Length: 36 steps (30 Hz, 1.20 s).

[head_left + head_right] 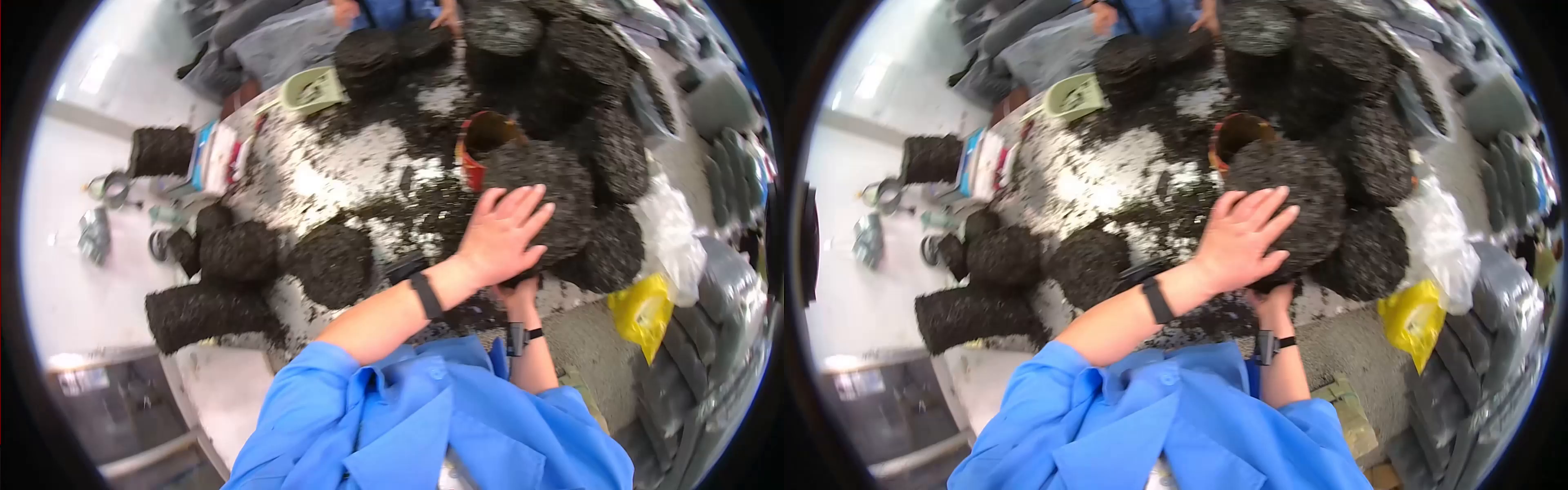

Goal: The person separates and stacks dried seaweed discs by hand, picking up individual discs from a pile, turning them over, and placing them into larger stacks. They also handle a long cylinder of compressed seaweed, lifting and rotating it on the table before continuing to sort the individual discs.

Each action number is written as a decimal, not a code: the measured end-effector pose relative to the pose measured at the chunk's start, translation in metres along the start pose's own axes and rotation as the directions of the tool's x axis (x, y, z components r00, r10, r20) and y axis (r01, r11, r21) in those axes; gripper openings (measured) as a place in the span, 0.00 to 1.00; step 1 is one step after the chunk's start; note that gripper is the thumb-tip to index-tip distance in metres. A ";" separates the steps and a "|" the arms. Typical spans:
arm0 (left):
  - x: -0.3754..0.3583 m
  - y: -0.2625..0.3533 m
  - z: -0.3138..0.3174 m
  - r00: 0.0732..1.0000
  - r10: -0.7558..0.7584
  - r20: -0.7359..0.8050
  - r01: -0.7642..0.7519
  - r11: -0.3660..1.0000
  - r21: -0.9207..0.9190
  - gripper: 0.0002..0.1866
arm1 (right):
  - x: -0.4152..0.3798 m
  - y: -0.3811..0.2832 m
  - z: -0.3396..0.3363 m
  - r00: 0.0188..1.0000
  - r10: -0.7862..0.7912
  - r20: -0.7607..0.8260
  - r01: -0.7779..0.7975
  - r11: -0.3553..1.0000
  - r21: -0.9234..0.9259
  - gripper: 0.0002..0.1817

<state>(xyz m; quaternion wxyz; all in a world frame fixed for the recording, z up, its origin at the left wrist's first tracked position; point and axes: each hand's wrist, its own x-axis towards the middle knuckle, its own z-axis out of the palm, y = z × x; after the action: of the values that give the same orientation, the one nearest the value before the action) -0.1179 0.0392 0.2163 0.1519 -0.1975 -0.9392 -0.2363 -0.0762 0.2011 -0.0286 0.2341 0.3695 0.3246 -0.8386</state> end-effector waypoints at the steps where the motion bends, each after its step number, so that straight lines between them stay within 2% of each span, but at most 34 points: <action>1: 0.003 -0.001 0.003 1.000 -0.020 -0.023 0.020 1.000 0.001 0.37 | -0.011 -0.009 0.019 0.992 -0.008 -0.122 -0.002 0.996 -0.086 0.36; 2: 0.005 -0.003 0.007 0.998 -0.034 -0.050 0.034 0.999 0.006 0.38 | -0.009 -0.016 0.029 0.981 0.019 -0.195 -0.039 0.994 -0.100 0.34; 3: 0.008 -0.007 0.014 0.997 -0.058 -0.058 0.058 0.998 0.007 0.38 | -0.007 -0.024 0.044 0.994 -0.040 -0.106 0.035 0.998 -0.049 0.34; 4: 0.012 -0.010 0.019 0.994 -0.067 -0.082 0.070 0.997 0.033 0.38 | 0.026 -0.020 0.026 0.976 -0.170 0.139 0.186 0.976 -0.115 0.34; 5: 0.015 -0.013 0.025 0.992 -0.074 -0.105 0.080 0.995 0.052 0.38 | 0.027 -0.021 0.021 0.978 -0.150 0.147 0.168 0.978 -0.122 0.34; 9: 0.029 -0.018 0.026 0.983 -0.158 -0.093 0.163 0.985 0.057 0.39 | 0.030 -0.025 0.009 0.988 -0.150 0.028 0.153 0.967 -0.205 0.34; 13: 0.028 -0.031 0.019 0.984 -0.155 -0.085 0.157 0.988 0.012 0.42 | 0.032 -0.027 0.000 0.979 -0.186 -0.079 0.156 0.945 -0.289 0.34; 15: 0.023 -0.037 0.009 0.994 -0.063 -0.087 0.059 0.997 -0.047 0.42 | 0.032 -0.028 -0.003 0.969 -0.208 -0.131 0.154 0.930 -0.334 0.34; 17: 0.008 -0.043 -0.006 0.990 -0.063 -0.124 0.051 0.994 -0.093 0.39 | 0.031 -0.028 -0.004 0.955 -0.238 -0.178 0.157 0.913 -0.378 0.34; 19: -0.023 -0.054 -0.041 0.982 -0.127 -0.143 0.073 0.941 -0.331 0.33 | 0.031 -0.028 -0.005 0.934 -0.272 -0.230 0.160 0.896 -0.414 0.35; 20: -0.048 -0.069 -0.059 0.966 -0.187 -0.181 0.122 0.940 -0.319 0.30 | 0.019 -0.019 0.000 0.847 -0.355 -0.397 0.161 0.881 -0.445 0.33; 21: -0.079 -0.091 -0.077 0.945 -0.243 -0.219 0.169 0.936 -0.309 0.26 | 0.017 -0.009 -0.013 0.847 -0.406 -0.343 0.179 0.826 -0.535 0.25; 22: -0.116 -0.116 -0.095 0.900 -0.355 -0.254 0.281 0.917 -0.283 0.20 | 0.002 0.004 -0.010 0.883 -0.439 -0.167 0.247 0.737 -0.630 0.22; 23: -0.159 -0.140 -0.107 0.770 -0.596 -0.227 0.516 0.791 -0.328 0.16 | -0.022 0.024 0.003 0.895 -0.445 0.011 0.325 0.636 -0.700 0.19; 24: -0.217 -0.171 -0.100 0.608 -0.702 -0.371 0.708 0.691 -0.145 0.17 | -0.043 0.041 0.024 0.891 -0.413 0.190 0.400 0.513 -0.759 0.17; 25: -0.281 -0.198 -0.096 0.491 -0.739 -0.462 0.843 0.536 0.039 0.22 | -0.061 0.062 0.054 0.865 -0.348 0.361 0.483 0.383 -0.788 0.16; 26: -0.339 -0.216 -0.091 0.328 -0.799 -0.505 0.933 0.357 0.041 0.27 | -0.075 0.090 0.089 0.811 -0.326 0.485 0.573 0.280 -0.770 0.18; 27: -0.393 -0.232 -0.083 0.109 -0.893 -0.436 0.981 0.167 -0.097 0.33 | -0.078 0.117 0.111 0.803 -0.151 0.577 0.594 0.290 -0.750 0.22; 28: -0.418 -0.234 -0.080 -0.004 -0.937 -0.349 0.983 0.060 -0.174 0.37 | -0.089 0.134 0.146 0.615 -0.006 0.788 0.788 0.028 -0.615 0.23; 29: -0.444 -0.238 -0.067 0.000 -0.956 -0.294 0.984 0.052 -0.168 0.38 | -0.091 0.161 0.172 0.432 0.132 0.892 0.902 -0.078 -0.425 0.31; 31: -0.472 -0.237 -0.043 -0.086 -0.994 -0.068 0.875 -0.043 -0.483 0.35 | -0.095 0.208 0.217 0.257 0.389 0.885 0.928 -0.355 -0.113 0.41; 32: -0.471 -0.231 -0.044 -0.106 -0.994 0.012 0.808 -0.093 -0.582 0.34 | -0.092 0.228 0.220 0.263 0.392 0.882 0.926 -0.360 -0.116 0.41; 33: -0.466 -0.222 -0.049 -0.115 -0.989 0.096 0.728 -0.150 -0.669 0.32 | -0.085 0.249 0.218 0.269 0.433 0.860 0.881 -0.471 -0.039 0.44; 34: -0.462 -0.214 -0.054 -0.098 -0.992 0.076 0.726 -0.123 -0.677 0.25 | -0.081 0.265 0.218 0.281 0.472 0.835 0.821 -0.570 0.046 0.48; 35: -0.462 -0.209 -0.069 -0.102 -0.991 0.085 0.722 -0.133 -0.679 0.25 | -0.081 0.271 0.221 0.289 0.478 0.829 0.819 -0.572 0.045 0.48; 36: -0.463 -0.203 -0.086 -0.087 -0.992 0.089 0.659 -0.124 -0.742 0.23 | -0.084 0.275 0.225 0.279 0.478 0.833 0.867 -0.498 -0.005 0.48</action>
<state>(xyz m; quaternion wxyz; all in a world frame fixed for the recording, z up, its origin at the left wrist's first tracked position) 0.2140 -0.3072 0.0360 0.1259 0.5424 -0.5879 -0.5868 0.0444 -0.1342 0.0503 0.1387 -0.5924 0.7652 -0.2105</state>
